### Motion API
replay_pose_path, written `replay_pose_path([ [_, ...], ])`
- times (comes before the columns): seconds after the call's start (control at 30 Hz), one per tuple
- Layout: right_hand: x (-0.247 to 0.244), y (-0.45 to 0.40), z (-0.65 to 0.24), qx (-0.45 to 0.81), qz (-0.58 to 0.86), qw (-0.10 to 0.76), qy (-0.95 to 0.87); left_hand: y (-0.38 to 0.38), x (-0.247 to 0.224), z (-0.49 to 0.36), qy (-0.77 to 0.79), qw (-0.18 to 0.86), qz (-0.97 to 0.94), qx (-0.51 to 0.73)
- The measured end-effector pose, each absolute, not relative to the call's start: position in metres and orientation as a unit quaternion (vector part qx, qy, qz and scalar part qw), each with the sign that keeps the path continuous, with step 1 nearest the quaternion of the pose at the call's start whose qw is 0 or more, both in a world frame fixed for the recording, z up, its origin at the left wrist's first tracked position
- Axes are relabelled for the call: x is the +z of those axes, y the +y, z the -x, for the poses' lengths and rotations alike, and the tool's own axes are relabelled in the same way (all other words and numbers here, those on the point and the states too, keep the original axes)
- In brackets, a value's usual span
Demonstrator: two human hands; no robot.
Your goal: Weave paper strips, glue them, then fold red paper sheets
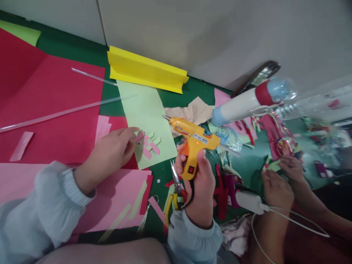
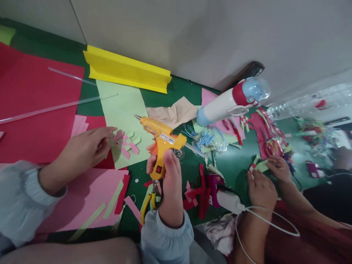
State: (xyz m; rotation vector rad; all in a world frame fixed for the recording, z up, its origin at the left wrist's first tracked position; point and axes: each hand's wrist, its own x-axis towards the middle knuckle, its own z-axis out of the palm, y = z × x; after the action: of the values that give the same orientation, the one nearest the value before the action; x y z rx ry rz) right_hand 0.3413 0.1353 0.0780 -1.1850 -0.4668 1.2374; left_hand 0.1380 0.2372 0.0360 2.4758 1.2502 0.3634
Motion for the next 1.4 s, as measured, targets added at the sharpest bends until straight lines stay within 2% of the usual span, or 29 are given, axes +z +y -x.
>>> replay_pose_path([
  [0.23,0.083,0.145,-0.351,0.497,0.483,0.699,-0.176,0.239,0.032,-0.137,0.484,0.202,-0.835,0.164],
  [0.4,0.083,0.144,-0.354,0.472,0.498,0.708,-0.167,0.234,0.039,-0.136,0.454,0.118,-0.866,0.175],
  [0.57,0.084,0.143,-0.355,0.485,0.516,0.685,-0.17,0.231,0.04,-0.134,0.345,0.067,-0.92,0.175],
  [0.67,0.084,0.144,-0.354,0.48,0.51,0.695,-0.164,0.231,0.04,-0.137,0.301,0.071,-0.935,0.171],
  [1.03,0.083,0.144,-0.353,0.482,0.498,0.703,-0.16,0.231,0.032,-0.142,0.291,0.109,-0.951,0.011],
  [1.23,0.083,0.144,-0.352,0.478,0.511,0.696,-0.162,0.23,0.044,-0.146,0.296,0.143,-0.944,0.02],
  [1.4,0.083,0.144,-0.352,0.482,0.507,0.697,-0.158,0.23,0.04,-0.145,0.294,0.131,-0.946,0.032],
])
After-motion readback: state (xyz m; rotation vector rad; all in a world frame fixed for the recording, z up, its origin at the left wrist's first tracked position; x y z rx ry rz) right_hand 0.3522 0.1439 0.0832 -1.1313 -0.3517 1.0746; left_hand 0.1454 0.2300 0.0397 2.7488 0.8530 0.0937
